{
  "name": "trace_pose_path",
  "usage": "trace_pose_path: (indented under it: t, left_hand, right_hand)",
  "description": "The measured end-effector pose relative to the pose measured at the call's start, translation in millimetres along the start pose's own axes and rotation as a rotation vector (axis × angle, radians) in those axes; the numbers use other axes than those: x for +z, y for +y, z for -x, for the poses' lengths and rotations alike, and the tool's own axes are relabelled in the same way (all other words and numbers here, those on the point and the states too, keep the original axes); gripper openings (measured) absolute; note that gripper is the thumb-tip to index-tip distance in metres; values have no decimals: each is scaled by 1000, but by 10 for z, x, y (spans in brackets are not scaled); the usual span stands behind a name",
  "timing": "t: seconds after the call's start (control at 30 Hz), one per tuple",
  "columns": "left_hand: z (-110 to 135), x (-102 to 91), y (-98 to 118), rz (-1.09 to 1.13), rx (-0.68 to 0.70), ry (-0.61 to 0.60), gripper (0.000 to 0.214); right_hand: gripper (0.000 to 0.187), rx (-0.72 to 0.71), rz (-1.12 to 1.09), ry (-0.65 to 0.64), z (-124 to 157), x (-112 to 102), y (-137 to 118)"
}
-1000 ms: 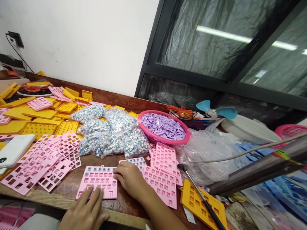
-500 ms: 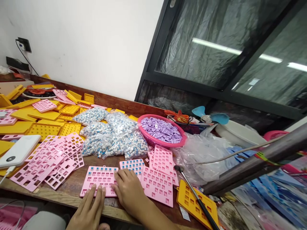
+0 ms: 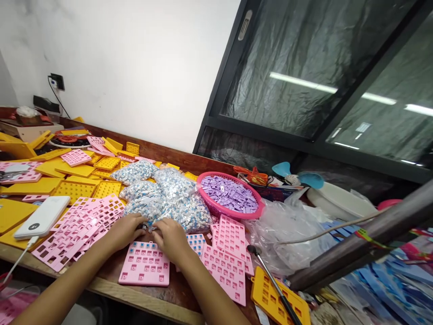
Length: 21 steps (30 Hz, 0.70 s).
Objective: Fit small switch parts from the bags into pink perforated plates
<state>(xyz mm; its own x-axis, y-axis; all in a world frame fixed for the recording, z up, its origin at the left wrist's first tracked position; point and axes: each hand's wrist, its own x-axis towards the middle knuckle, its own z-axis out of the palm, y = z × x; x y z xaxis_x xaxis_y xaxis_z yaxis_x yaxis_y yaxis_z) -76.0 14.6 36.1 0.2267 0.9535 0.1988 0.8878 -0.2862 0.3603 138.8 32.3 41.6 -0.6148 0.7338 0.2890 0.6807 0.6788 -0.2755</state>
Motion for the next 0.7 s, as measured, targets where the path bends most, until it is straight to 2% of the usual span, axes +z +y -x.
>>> trace_pose_path:
  t: [0.13, 0.27, 0.37, 0.47, 0.57, 0.7]
  left_hand:
    - [-77, 169, -43, 10, -46, 4, 30]
    - [-53, 233, -62, 37, -104, 27, 24]
    - [-37, 210, -86, 72, -129, 57, 21]
    - [91, 135, -81, 113, -171, 116, 19]
    - [379, 30, -26, 186, -177, 174, 17]
    - [816, 2, 88, 411, -131, 192, 24]
  right_hand:
    - [13, 27, 59, -101, -464, 109, -48]
    - [8, 79, 94, -98, -600, 258, -93]
    - [11, 113, 97, -75, -602, 337, -162]
    - [12, 115, 65, -53, -584, 329, -226]
    - [22, 56, 3, -32, -472, 196, -227]
    - [15, -118, -110, -69, -100, -34, -146]
